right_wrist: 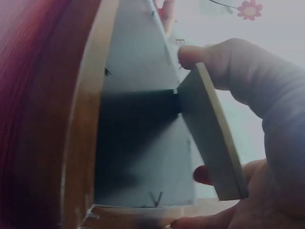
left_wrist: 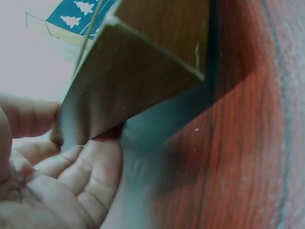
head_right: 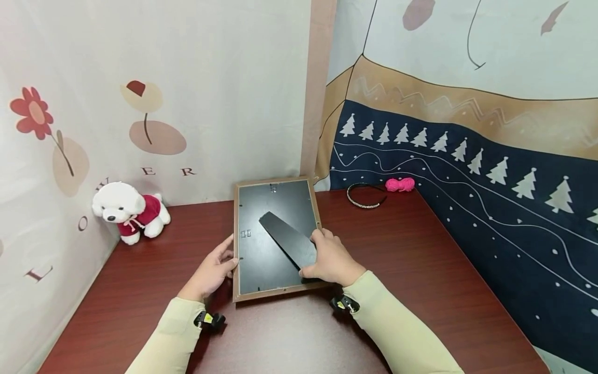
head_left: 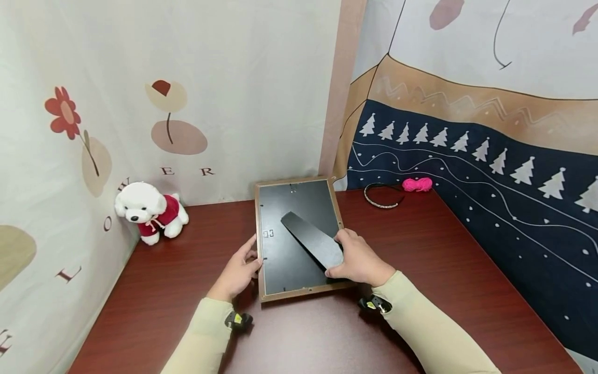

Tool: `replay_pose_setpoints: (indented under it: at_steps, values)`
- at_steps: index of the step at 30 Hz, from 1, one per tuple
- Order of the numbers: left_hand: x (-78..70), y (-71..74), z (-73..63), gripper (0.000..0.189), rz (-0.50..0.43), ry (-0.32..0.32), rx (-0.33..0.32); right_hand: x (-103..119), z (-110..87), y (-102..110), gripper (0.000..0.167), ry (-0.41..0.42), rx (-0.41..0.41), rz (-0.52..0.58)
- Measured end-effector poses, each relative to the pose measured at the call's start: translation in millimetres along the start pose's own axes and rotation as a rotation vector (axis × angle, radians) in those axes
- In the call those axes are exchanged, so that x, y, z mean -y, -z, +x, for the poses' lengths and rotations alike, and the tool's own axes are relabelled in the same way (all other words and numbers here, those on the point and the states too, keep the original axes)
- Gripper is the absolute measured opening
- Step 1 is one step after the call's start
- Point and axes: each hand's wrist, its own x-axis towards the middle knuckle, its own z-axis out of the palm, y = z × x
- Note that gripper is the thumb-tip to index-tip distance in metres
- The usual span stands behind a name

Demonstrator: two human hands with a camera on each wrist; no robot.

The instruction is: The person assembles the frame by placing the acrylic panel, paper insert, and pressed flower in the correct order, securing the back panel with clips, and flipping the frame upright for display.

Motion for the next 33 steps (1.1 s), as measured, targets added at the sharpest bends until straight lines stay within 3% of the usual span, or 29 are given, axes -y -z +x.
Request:
replay_pose_setpoints:
  at_steps: [6,10,16,24,33]
  values:
    - [1.5,2.6,1.9,0.075,-0.062,-0.005,-0.005,1.3,-0.6,-0.4,0.073,0.010,-0.032,0.022]
    - [3.3,3.5,2.4,0.078,-0.062,-0.050,-0.025,2.9,-0.7,1.8,0.075,0.006,-0.034,0.045]
    - [5.2,2.2,2.3,0.083,-0.035,-0.140,-0.078,4.5,0.0,3.5,0.077,0.016,-0.073,0.064]
    - [0.1,-1.9,-1.6,0.090,0.032,-0.178,-0.145,1.9,2.3,-1.1,0.084,0.015,-0.200,-0.029]
    - [-6.1,-4.7,-5.0,0.092,0.094,-0.216,-0.211,1.8,2.1,-1.4,0.088,-0.041,-0.212,0.073]
